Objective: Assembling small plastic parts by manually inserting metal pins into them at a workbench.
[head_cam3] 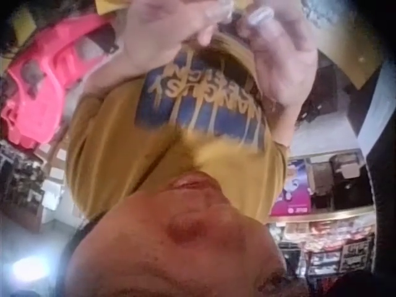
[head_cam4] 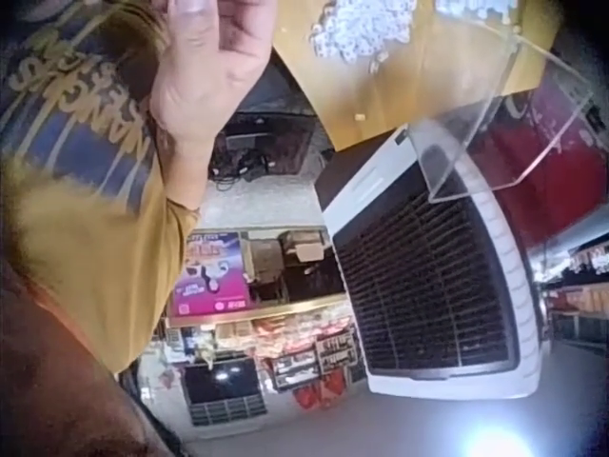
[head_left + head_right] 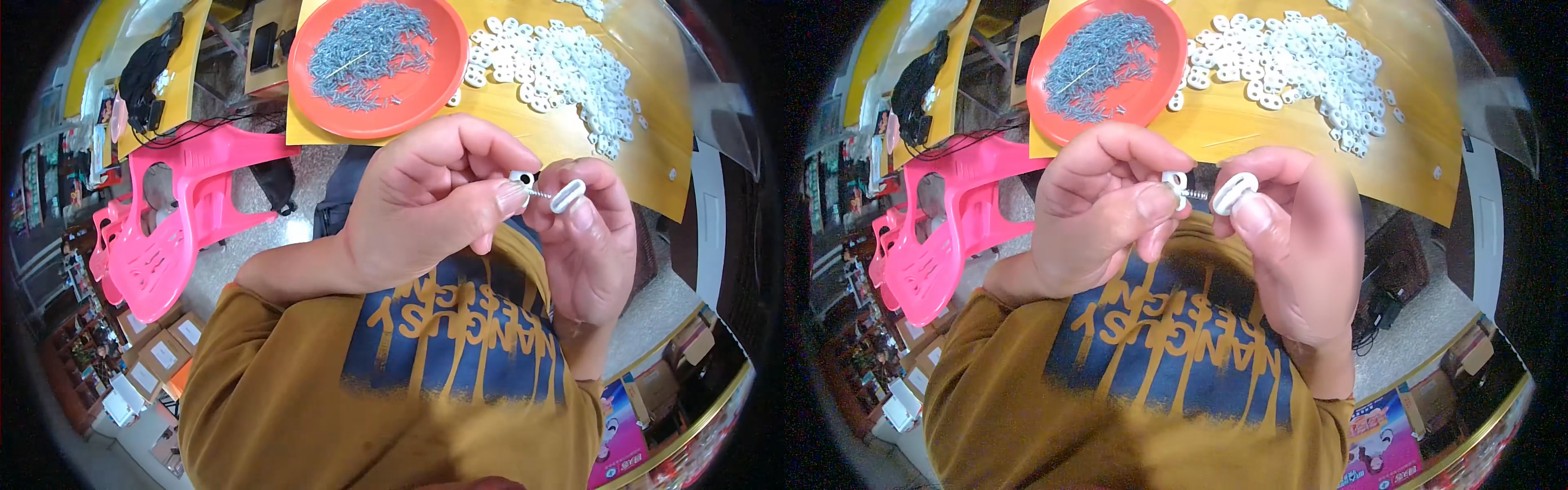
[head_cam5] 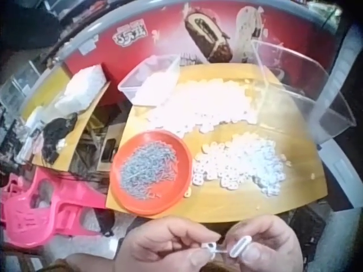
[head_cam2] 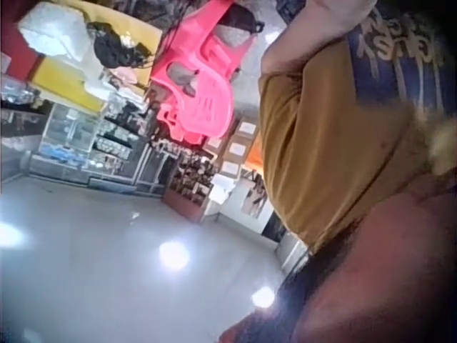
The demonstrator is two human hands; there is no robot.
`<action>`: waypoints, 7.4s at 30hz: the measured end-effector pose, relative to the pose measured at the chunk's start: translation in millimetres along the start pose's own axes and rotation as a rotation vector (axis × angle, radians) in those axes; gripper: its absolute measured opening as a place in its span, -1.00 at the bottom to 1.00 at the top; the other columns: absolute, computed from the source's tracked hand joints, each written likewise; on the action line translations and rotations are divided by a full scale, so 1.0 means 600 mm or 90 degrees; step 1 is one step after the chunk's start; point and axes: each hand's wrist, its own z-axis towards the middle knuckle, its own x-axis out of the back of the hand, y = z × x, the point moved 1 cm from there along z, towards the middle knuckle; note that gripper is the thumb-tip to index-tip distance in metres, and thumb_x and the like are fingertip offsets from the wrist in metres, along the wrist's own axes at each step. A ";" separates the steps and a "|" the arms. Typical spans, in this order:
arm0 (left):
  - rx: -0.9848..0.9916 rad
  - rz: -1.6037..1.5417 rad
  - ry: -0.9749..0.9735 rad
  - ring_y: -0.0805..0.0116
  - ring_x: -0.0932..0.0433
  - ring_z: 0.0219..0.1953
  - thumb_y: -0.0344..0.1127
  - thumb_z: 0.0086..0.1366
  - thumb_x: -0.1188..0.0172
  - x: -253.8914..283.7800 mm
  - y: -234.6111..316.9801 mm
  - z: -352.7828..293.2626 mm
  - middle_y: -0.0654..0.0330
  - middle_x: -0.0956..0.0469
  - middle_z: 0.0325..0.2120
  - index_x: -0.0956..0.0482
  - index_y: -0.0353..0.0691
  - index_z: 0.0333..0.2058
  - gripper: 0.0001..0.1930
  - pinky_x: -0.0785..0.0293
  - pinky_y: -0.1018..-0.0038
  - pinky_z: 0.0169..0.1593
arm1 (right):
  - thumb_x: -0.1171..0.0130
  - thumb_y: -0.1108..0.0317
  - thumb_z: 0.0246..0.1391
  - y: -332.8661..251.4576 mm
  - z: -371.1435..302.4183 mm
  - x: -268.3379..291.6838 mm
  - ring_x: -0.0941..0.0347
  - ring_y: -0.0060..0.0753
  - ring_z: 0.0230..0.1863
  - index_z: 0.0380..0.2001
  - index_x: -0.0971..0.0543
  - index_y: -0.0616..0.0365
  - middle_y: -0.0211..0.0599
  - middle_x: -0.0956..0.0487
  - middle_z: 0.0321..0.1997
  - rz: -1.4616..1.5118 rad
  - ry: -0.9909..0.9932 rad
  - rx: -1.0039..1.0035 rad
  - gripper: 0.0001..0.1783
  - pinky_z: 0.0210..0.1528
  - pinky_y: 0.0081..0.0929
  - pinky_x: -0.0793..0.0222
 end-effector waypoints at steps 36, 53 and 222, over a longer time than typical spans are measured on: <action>0.057 0.033 0.021 0.62 -0.35 -0.65 -0.54 0.13 0.03 0.006 -0.013 0.022 0.13 -0.44 -0.50 -0.33 -0.38 -0.27 -0.83 -0.29 0.75 -0.57 | -0.21 0.69 -0.36 -0.007 0.012 0.006 -0.45 -0.24 -0.43 -0.38 -0.48 0.23 -0.12 -0.49 -0.44 -0.726 0.006 0.533 -0.66 -0.39 -0.51 -0.37; 0.044 0.070 0.001 0.63 -0.38 -0.60 -0.50 0.17 0.04 0.001 -0.012 0.019 0.16 -0.45 -0.47 -0.32 -0.37 -0.25 -0.84 -0.34 0.75 -0.52 | -0.07 0.67 -0.14 0.008 -0.004 0.009 -0.40 -0.43 -0.27 -0.30 -0.40 0.35 -0.16 -0.47 -0.29 -0.401 0.044 0.276 -0.76 -0.19 -0.58 -0.29; -0.058 -0.069 -0.181 0.42 -0.38 -0.17 -0.56 0.13 -0.01 0.011 -0.059 0.016 0.16 -0.31 -0.25 -0.22 -0.34 -0.11 -0.67 -0.32 0.51 -0.09 | 0.16 0.10 0.11 0.043 0.011 0.011 -0.16 -0.59 -0.42 -0.17 -0.23 0.16 -0.33 -0.28 -0.40 -0.391 -0.077 0.388 -0.63 -0.37 -0.62 -0.12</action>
